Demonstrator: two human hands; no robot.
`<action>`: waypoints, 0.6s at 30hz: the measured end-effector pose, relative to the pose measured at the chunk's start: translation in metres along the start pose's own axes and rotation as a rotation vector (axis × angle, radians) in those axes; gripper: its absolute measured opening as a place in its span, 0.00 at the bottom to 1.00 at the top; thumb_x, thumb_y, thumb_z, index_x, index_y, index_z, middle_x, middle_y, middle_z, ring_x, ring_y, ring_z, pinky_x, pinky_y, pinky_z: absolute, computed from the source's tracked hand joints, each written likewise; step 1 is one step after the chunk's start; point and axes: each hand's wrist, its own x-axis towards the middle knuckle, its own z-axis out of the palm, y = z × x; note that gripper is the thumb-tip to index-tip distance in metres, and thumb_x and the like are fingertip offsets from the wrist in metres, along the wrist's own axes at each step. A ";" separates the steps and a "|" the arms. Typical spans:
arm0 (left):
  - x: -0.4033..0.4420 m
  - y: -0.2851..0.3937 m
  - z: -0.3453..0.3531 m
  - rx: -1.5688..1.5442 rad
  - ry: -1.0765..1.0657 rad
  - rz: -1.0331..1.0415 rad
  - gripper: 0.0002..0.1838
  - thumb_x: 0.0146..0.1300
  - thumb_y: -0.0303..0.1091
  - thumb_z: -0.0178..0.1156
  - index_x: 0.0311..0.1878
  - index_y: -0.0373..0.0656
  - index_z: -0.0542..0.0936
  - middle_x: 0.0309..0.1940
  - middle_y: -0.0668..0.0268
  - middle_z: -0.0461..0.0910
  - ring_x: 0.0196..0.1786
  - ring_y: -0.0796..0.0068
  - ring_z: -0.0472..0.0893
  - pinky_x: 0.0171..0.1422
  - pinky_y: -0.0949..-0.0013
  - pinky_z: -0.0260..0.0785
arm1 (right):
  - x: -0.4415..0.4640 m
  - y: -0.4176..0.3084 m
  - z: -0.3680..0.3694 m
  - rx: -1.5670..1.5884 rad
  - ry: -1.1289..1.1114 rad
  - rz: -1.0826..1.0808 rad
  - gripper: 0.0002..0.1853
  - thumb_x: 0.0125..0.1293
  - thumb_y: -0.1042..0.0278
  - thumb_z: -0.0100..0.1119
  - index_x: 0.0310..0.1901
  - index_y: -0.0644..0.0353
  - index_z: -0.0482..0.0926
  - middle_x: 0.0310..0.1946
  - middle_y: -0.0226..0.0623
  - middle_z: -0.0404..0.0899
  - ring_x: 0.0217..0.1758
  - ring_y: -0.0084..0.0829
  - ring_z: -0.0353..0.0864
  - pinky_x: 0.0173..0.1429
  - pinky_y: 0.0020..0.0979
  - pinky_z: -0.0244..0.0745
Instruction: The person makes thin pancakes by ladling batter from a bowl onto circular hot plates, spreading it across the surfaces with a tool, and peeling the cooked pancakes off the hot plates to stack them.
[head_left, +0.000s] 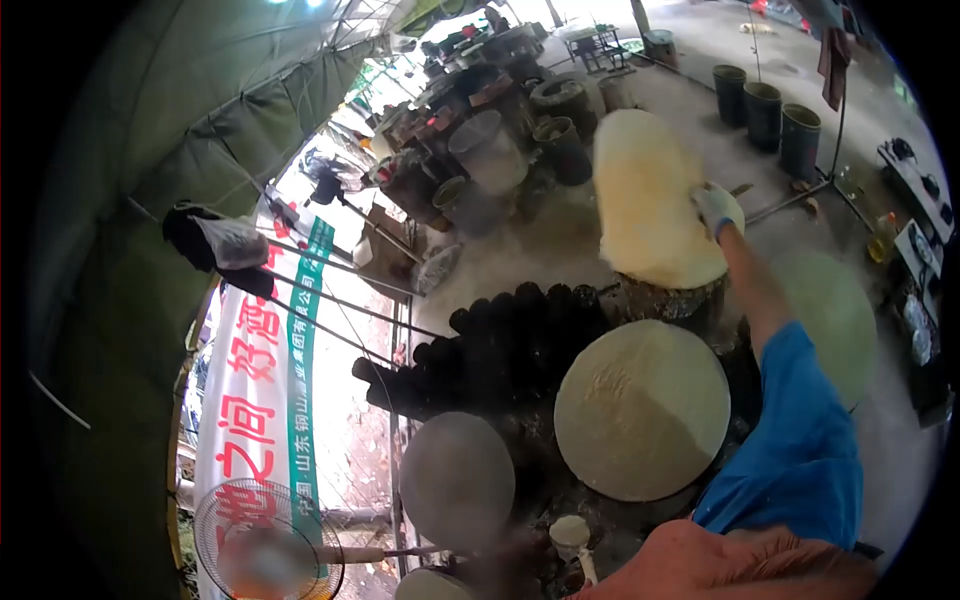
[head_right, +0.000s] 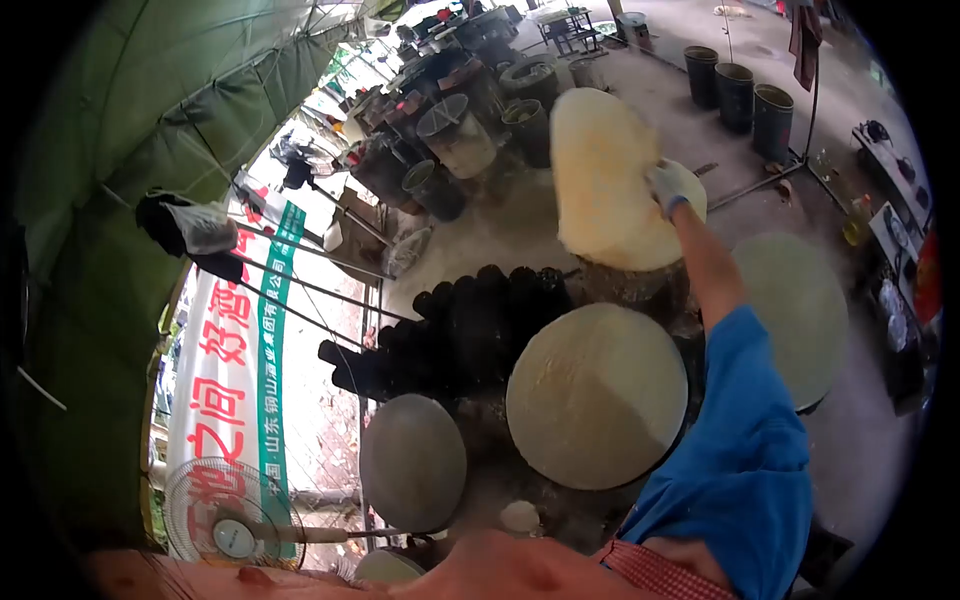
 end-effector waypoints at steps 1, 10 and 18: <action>0.005 -0.008 0.009 -0.009 -0.009 0.016 0.22 0.70 0.51 0.49 0.23 0.47 0.61 0.12 0.76 0.54 0.13 0.84 0.55 0.18 0.79 0.49 | 0.033 0.053 -0.026 -0.142 0.114 -0.174 0.16 0.58 0.67 0.51 0.46 0.62 0.78 0.26 0.39 0.80 0.22 0.33 0.76 0.28 0.34 0.70; -0.006 -0.068 0.031 -0.257 -0.066 0.059 0.23 0.70 0.51 0.48 0.23 0.47 0.62 0.11 0.76 0.56 0.13 0.83 0.56 0.19 0.78 0.51 | 0.136 0.246 -0.111 -0.683 0.349 0.066 0.24 0.54 0.54 0.54 0.42 0.69 0.80 0.35 0.61 0.80 0.42 0.57 0.80 0.45 0.47 0.73; -0.044 -0.108 -0.007 -0.097 0.181 0.148 0.24 0.71 0.52 0.47 0.22 0.46 0.62 0.10 0.73 0.59 0.13 0.82 0.59 0.18 0.77 0.55 | -0.029 0.151 -0.047 -1.067 -0.066 -0.395 0.19 0.61 0.49 0.54 0.42 0.57 0.78 0.35 0.51 0.81 0.40 0.51 0.80 0.45 0.49 0.74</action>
